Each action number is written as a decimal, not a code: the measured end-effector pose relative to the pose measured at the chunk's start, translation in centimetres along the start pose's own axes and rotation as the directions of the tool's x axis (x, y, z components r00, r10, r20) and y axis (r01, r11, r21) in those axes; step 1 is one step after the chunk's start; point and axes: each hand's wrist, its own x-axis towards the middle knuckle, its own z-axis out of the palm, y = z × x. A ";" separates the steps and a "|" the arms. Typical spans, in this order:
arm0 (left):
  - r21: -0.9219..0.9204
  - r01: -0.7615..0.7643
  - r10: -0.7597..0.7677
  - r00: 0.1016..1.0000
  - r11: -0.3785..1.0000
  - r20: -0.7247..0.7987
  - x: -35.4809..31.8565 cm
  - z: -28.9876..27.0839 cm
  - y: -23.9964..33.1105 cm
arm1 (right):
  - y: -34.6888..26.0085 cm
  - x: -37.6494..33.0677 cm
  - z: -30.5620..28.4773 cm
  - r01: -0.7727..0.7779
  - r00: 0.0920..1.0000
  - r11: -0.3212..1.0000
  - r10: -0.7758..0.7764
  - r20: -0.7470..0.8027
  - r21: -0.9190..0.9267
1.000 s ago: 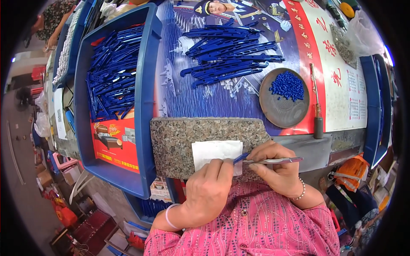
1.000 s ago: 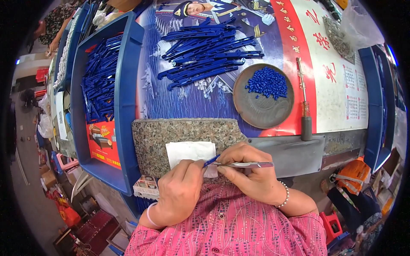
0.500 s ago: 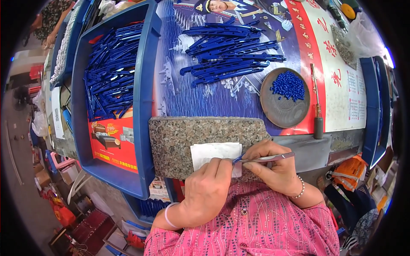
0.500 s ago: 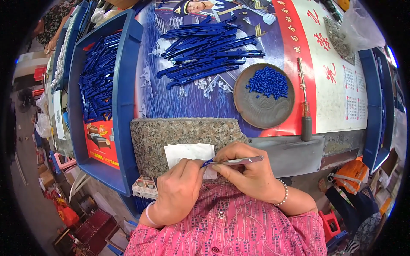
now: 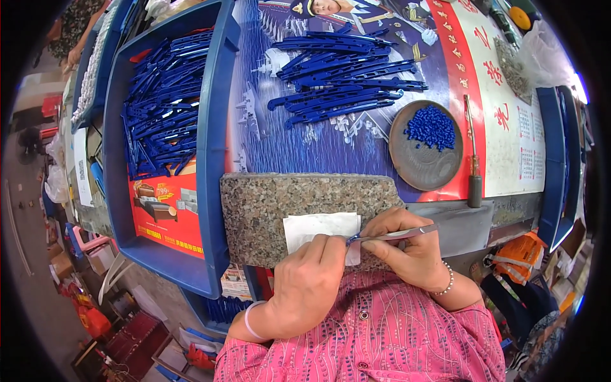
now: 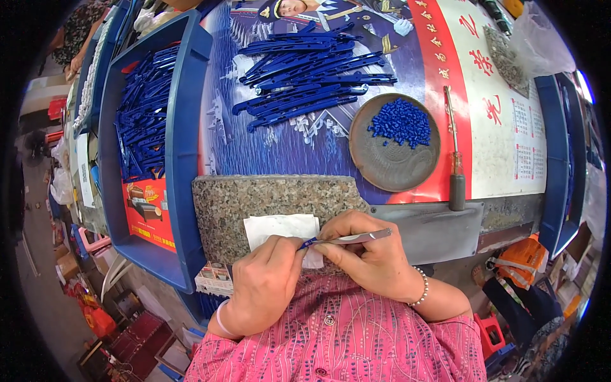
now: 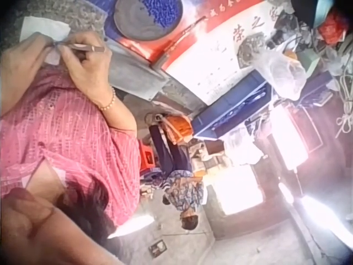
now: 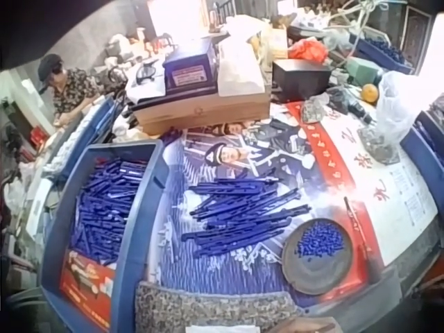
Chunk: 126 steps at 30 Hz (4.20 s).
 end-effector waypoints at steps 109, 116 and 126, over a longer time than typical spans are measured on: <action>-0.095 -0.072 0.071 0.997 0.993 -0.011 -0.1 0.3 -0.9 | -0.5 0.0 0.3 -0.029 0.999 0.998 0.031 0.038 -0.058; -0.065 -0.077 0.076 0.997 0.995 -0.014 -0.2 0.4 -0.7 | -0.8 0.4 0.0 0.166 0.980 0.967 -0.141 0.139 -0.192; -0.025 -0.125 0.124 0.991 0.992 -0.051 -0.2 0.7 -0.9 | -2.0 1.7 -0.1 0.204 0.951 0.909 -0.097 0.292 -0.364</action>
